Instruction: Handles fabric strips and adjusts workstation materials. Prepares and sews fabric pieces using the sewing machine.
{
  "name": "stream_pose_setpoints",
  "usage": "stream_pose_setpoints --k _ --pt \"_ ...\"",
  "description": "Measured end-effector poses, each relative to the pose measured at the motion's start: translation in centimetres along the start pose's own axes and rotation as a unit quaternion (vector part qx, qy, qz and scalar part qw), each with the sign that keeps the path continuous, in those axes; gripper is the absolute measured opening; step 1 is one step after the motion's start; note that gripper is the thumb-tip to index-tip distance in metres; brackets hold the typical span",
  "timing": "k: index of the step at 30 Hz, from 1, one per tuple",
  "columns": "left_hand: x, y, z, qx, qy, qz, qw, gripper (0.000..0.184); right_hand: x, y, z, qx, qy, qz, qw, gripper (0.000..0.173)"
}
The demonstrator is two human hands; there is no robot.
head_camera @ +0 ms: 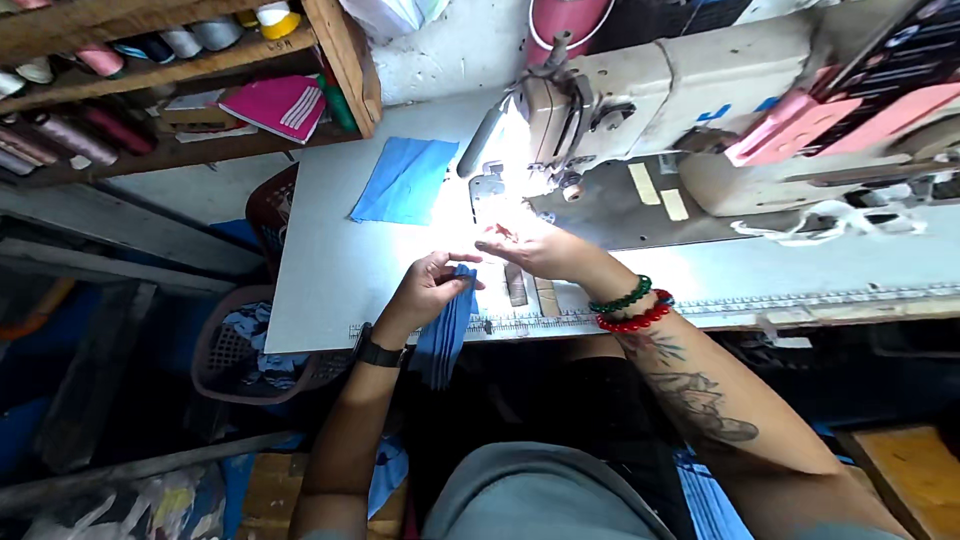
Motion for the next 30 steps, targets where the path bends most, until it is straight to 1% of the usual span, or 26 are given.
stream_pose_setpoints --k 2,3,4,6,9,12,16,20,23,25,28,30 --pt "0.4 0.3 -0.4 -0.011 0.011 0.004 1.0 0.037 -1.9 0.4 -0.3 0.01 -0.03 -0.028 0.999 0.034" --pt "0.5 0.4 -0.5 -0.016 0.014 0.002 1.0 0.04 -2.6 0.4 -0.2 0.024 -0.04 -0.017 0.999 0.03" --pt "0.5 0.5 -0.6 -0.02 0.017 0.001 1.0 0.042 -3.3 0.2 0.0 0.05 -0.048 0.021 0.997 0.023" --pt "0.6 0.4 -0.6 -0.018 0.014 0.0 1.0 0.045 -4.0 -0.6 0.2 0.1 -0.074 0.115 0.986 0.019" --pt "0.7 -0.3 -0.3 -0.006 -0.001 0.001 1.0 0.046 -3.6 -1.7 0.1 0.126 -0.123 0.179 0.968 0.014" --pt "1.0 -0.8 -0.1 0.006 -0.024 0.006 1.0 0.046 -3.2 -2.4 0.4 0.14 -0.119 0.225 0.957 0.011" --pt "0.9 -1.0 -0.2 -0.01 -0.025 0.02 0.999 0.047 -2.9 -3.0 1.0 0.152 -0.13 0.273 0.941 0.007" --pt "0.9 -1.1 -0.1 -0.009 -0.017 0.03 0.999 0.048 -2.4 -3.3 1.2 0.139 -0.142 0.273 0.941 0.012" --pt "0.9 -0.7 -0.2 -0.016 -0.013 0.027 0.999 0.05 -4.0 -2.4 0.6 0.107 -0.124 0.225 0.961 0.014" --pt "1.1 -0.4 -0.3 -0.03 -0.009 0.027 0.999 0.05 -5.2 -1.5 -0.1 0.096 -0.122 0.206 0.966 0.016" --pt "1.0 -0.7 -0.3 -0.033 -0.008 0.023 0.999 0.051 -4.5 -1.3 -0.5 0.097 -0.142 0.209 0.963 0.013" --pt "0.9 -1.2 -0.2 -0.029 -0.008 0.015 0.999 0.052 -3.7 -1.9 -0.2 0.102 -0.138 0.211 0.962 0.01"
Point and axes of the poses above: each hand's wrist, its own z-axis towards the middle knuckle, its own y-axis out of the back of the hand, x = y × z, the point moved 3 cm from there along z, towards the middle knuckle, and after that the axes turned 15 degrees about -y, right-handed, at the moved point
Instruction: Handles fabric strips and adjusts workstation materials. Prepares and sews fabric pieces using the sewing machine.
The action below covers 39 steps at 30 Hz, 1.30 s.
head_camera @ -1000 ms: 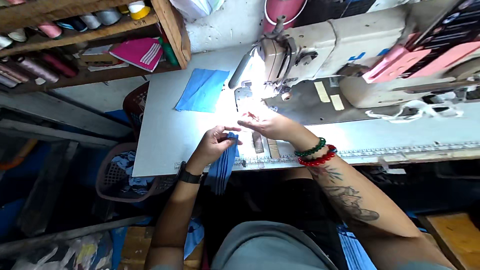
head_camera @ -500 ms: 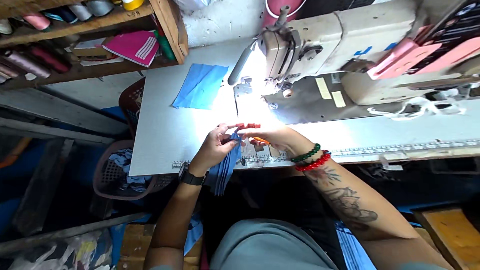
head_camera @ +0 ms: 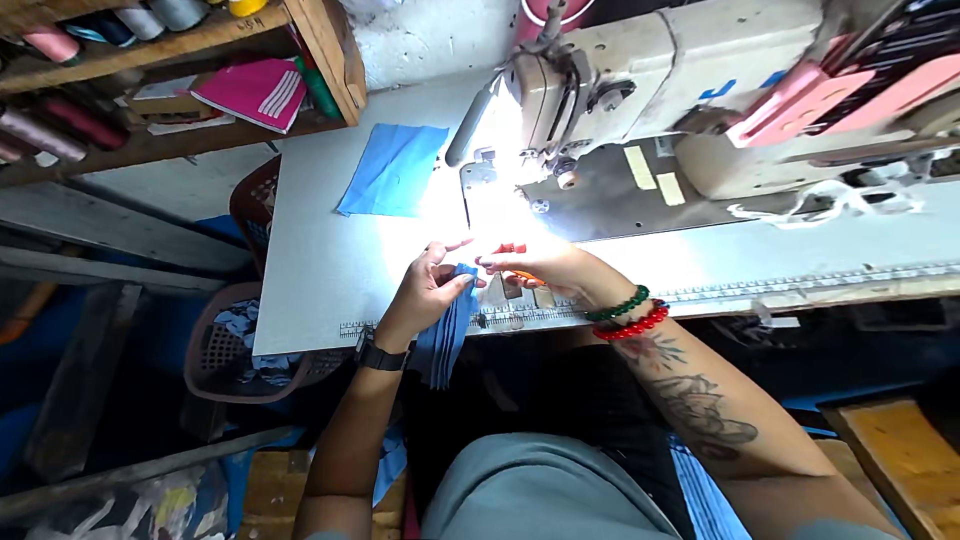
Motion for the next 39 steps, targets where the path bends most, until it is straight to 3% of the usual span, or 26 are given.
stream_pose_setpoints --k 4,12,17,23,29,32,35,37,39 --pt "0.0 -0.3 -0.1 0.0 -0.009 -0.005 1.0 0.053 0.1 -0.7 0.4 0.015 0.048 0.005 0.999 0.009" --pt "-0.5 0.0 -0.4 -0.005 -0.012 -0.012 1.0 0.06 -0.9 0.2 -0.2 0.021 -0.018 0.041 0.999 0.013" --pt "-0.2 -0.8 -0.3 0.008 -0.023 -0.035 0.999 0.059 -0.4 -0.8 -0.1 0.056 0.015 0.053 0.997 0.013" --pt "-0.6 -0.5 -0.6 -0.032 -0.001 -0.021 0.999 0.058 -0.9 0.0 -1.0 -0.032 0.044 0.116 0.992 0.02" --pt "-1.4 -0.6 -0.1 -0.131 -0.108 -0.108 0.979 0.057 -2.7 -2.2 -3.1 0.005 0.03 0.046 0.999 0.017" --pt "-2.1 -0.7 0.3 -0.18 -0.15 -0.173 0.957 0.052 -3.9 -3.0 -3.4 0.056 0.045 0.035 0.997 0.036" --pt "-2.3 -0.9 0.0 -0.202 -0.199 -0.193 0.939 0.053 -4.3 -4.2 -3.9 0.101 0.096 0.04 0.989 0.044" --pt "-2.2 -1.1 -0.4 -0.203 -0.226 -0.18 0.936 0.054 -4.2 -4.7 -4.7 0.124 0.127 0.064 0.982 0.042" --pt "-2.4 -1.7 -0.5 -0.2 -0.237 -0.169 0.936 0.055 -3.3 -4.6 -7.5 0.087 0.119 0.087 0.985 0.034"
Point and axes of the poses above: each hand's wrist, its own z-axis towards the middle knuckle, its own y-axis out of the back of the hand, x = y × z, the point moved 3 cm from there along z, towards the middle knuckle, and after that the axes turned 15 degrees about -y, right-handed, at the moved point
